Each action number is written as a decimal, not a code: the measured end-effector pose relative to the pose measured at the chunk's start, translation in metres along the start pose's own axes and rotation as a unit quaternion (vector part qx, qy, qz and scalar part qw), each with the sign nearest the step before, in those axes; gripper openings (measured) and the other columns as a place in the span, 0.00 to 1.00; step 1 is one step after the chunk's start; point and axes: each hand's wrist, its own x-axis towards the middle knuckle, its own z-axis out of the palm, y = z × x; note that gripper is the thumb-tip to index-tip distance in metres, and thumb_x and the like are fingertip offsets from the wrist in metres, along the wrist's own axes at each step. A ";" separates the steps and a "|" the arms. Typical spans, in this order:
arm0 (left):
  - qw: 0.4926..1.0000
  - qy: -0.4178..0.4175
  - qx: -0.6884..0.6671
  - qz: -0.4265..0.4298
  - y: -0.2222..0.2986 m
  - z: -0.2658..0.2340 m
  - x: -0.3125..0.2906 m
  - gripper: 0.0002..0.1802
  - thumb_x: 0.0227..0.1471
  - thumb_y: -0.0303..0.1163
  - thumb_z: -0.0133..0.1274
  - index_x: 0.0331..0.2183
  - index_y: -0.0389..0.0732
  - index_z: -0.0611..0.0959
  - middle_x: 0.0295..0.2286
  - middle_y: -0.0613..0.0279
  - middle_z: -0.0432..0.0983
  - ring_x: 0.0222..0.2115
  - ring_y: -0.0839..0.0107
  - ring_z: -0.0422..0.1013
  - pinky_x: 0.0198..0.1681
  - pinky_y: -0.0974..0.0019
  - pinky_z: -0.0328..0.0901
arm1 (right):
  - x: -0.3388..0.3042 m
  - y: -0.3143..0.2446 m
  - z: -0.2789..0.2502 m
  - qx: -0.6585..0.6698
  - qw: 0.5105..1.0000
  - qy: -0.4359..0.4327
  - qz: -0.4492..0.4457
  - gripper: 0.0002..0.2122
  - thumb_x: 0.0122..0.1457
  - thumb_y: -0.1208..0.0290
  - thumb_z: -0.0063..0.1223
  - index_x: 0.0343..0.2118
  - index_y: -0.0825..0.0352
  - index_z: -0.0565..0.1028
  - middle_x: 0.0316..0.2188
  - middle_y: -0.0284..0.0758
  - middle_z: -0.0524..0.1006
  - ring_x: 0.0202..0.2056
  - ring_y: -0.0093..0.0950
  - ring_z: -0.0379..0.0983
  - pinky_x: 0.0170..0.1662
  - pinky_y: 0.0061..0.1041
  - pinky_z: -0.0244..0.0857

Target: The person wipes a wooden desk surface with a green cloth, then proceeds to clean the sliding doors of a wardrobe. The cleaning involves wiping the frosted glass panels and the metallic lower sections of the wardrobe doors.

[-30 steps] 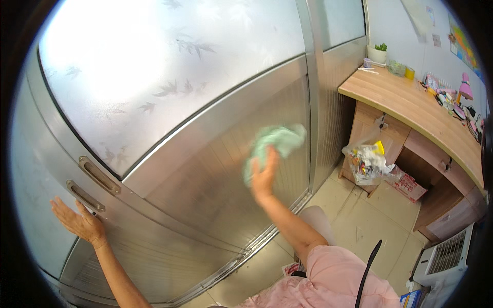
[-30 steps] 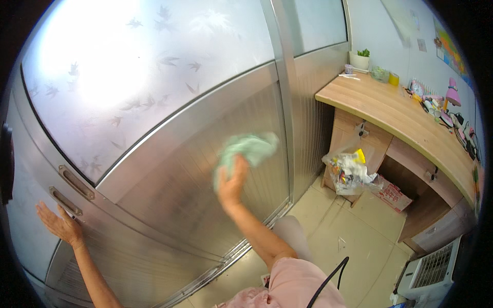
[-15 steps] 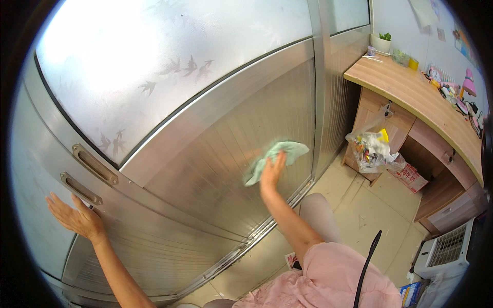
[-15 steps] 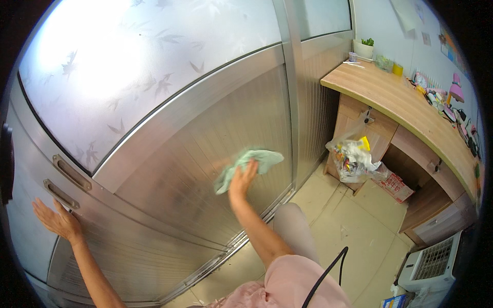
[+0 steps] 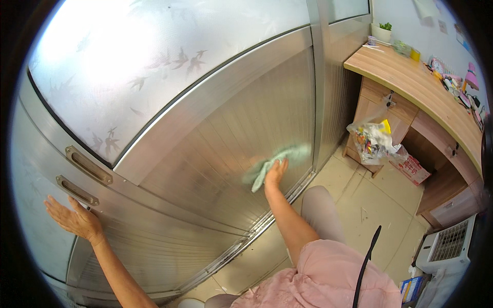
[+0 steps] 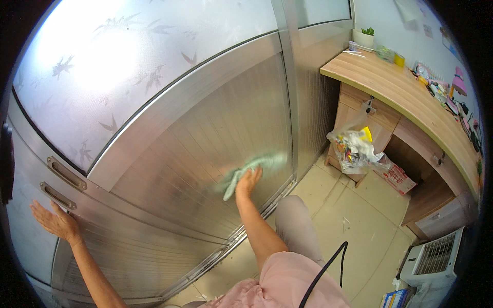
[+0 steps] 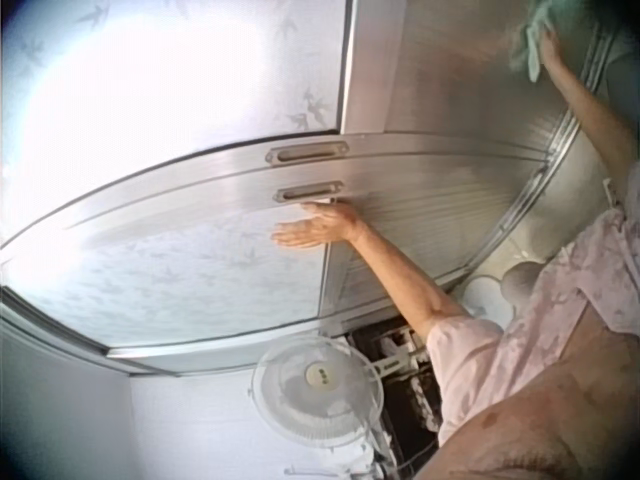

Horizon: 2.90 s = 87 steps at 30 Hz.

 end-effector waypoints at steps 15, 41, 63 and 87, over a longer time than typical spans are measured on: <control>1.000 -0.006 0.009 -0.011 -0.005 -0.004 -0.002 0.34 0.62 0.53 0.38 0.62 0.42 0.61 0.62 0.51 0.52 0.64 0.56 0.46 0.64 0.52 0.41 | 0.031 -0.067 -0.011 -0.133 0.971 -0.010 -0.200 0.19 0.57 0.74 0.45 0.54 0.65 0.70 0.54 0.43 0.62 0.53 0.45 0.59 0.57 0.41 0.54; 1.000 -0.012 0.009 -0.010 0.000 -0.005 0.001 0.34 0.62 0.53 0.36 0.62 0.43 0.59 0.63 0.54 0.49 0.64 0.55 0.45 0.64 0.51 0.40 | 0.000 -0.166 -0.002 -0.130 0.881 -0.027 -0.453 0.16 0.52 0.76 0.50 0.46 0.70 0.75 0.45 0.47 0.68 0.46 0.45 0.66 0.48 0.40 0.62; 0.999 -0.021 0.012 0.028 -0.025 -0.003 -0.007 0.34 0.63 0.53 0.36 0.61 0.40 0.61 0.61 0.48 0.52 0.63 0.52 0.47 0.64 0.50 0.41 | -0.005 0.069 -0.035 -0.105 0.989 -0.081 0.065 0.23 0.60 0.69 0.43 0.59 0.67 0.64 0.60 0.47 0.57 0.59 0.44 0.57 0.61 0.35 0.52; 0.997 -0.017 0.004 0.075 -0.031 0.002 -0.006 0.33 0.63 0.50 0.36 0.61 0.38 0.61 0.61 0.47 0.53 0.63 0.53 0.47 0.65 0.51 0.41 | 0.051 -0.089 0.008 -0.075 0.846 -0.051 -0.525 0.22 0.60 0.73 0.40 0.59 0.66 0.65 0.61 0.48 0.56 0.62 0.46 0.53 0.64 0.39 0.46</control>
